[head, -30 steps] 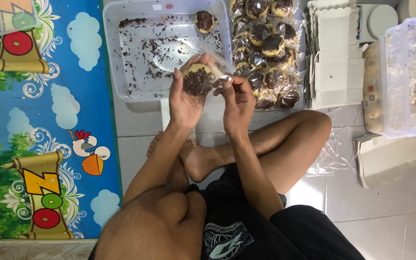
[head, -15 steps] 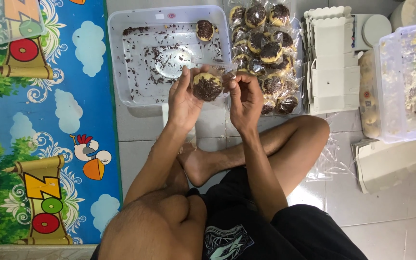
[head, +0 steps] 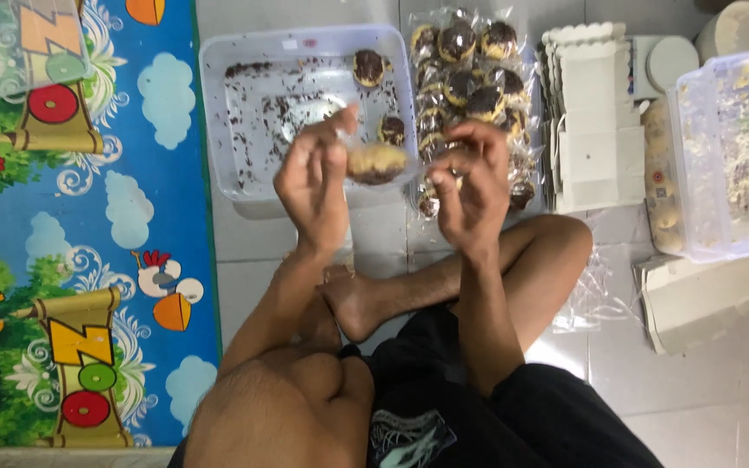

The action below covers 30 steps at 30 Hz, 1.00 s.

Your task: The person is individually wrapping chocolate-topped pastries in small plastic bags while sitting on the floor.

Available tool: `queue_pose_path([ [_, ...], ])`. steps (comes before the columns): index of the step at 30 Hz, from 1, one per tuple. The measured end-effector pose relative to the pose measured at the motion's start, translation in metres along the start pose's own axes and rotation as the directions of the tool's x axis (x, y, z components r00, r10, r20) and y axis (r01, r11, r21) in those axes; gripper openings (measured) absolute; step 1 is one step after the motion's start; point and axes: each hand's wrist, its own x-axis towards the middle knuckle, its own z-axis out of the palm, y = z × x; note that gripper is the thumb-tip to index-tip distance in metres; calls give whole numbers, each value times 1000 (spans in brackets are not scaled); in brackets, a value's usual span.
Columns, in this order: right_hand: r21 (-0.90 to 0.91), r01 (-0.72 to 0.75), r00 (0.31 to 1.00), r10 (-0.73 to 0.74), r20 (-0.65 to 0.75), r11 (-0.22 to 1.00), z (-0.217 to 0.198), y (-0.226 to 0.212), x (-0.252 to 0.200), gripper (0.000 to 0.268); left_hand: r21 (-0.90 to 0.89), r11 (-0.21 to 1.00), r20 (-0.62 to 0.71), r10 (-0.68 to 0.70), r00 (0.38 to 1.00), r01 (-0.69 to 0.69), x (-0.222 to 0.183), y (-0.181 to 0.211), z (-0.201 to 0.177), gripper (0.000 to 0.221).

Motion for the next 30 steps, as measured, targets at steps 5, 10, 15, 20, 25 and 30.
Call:
queue_pose_path([
  [5,127,-30,999,28,17,991,-2,5,19,19,-43,997,4,68,998,-68,13,0,0,24],
  [10,313,-124,990,138,-23,942,8,-2,13,15,-76,997,-59,31,998,-35,0,3,11,22],
  [15,273,-181,976,206,-66,945,16,-10,10,10,44,998,-78,44,996,-41,0,-14,-1,21],
  [20,81,-174,979,182,-92,981,23,-23,25,10,-250,959,23,-131,991,132,-1,-41,-10,30],
  [25,60,-169,979,174,-105,984,22,-16,21,11,-441,820,193,-310,931,364,-6,-59,-16,54],
  [30,97,-154,978,166,-123,983,20,-5,14,8,-364,865,36,-356,934,345,-1,-47,-7,21],
])
